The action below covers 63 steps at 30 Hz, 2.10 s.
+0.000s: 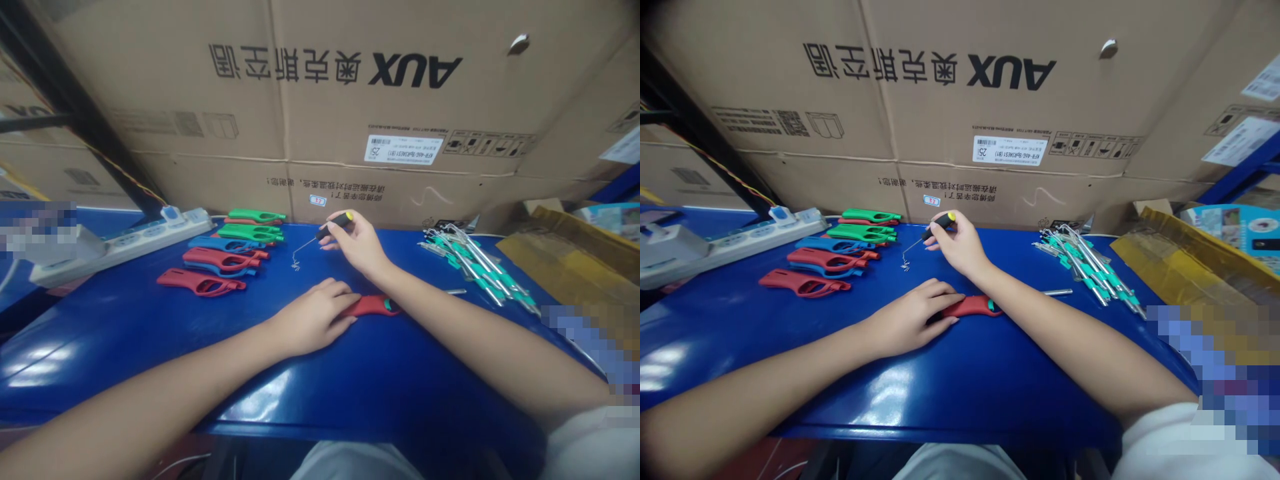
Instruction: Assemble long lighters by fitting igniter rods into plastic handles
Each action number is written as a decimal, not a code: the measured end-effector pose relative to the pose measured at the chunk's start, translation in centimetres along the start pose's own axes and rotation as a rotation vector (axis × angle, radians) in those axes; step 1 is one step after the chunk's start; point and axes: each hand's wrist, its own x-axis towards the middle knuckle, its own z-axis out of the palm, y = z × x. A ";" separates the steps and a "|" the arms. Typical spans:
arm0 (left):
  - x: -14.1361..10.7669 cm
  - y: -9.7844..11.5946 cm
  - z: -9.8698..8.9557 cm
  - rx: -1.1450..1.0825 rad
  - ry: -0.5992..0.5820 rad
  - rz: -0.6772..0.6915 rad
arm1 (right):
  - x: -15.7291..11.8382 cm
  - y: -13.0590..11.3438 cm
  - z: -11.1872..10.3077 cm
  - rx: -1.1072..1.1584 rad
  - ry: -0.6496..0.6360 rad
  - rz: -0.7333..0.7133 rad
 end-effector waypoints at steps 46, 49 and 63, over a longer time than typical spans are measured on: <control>0.6 0.0 0.8 -0.303 0.135 -0.015 | -9.1 -4.8 -7.9 0.185 0.349 0.285; 0.7 0.5 0.9 -0.392 0.194 -0.050 | -9.3 -4.9 -7.7 0.191 0.328 0.283; 0.7 1.8 0.7 -0.581 0.264 -0.148 | -9.5 -5.1 -7.7 0.184 0.316 0.245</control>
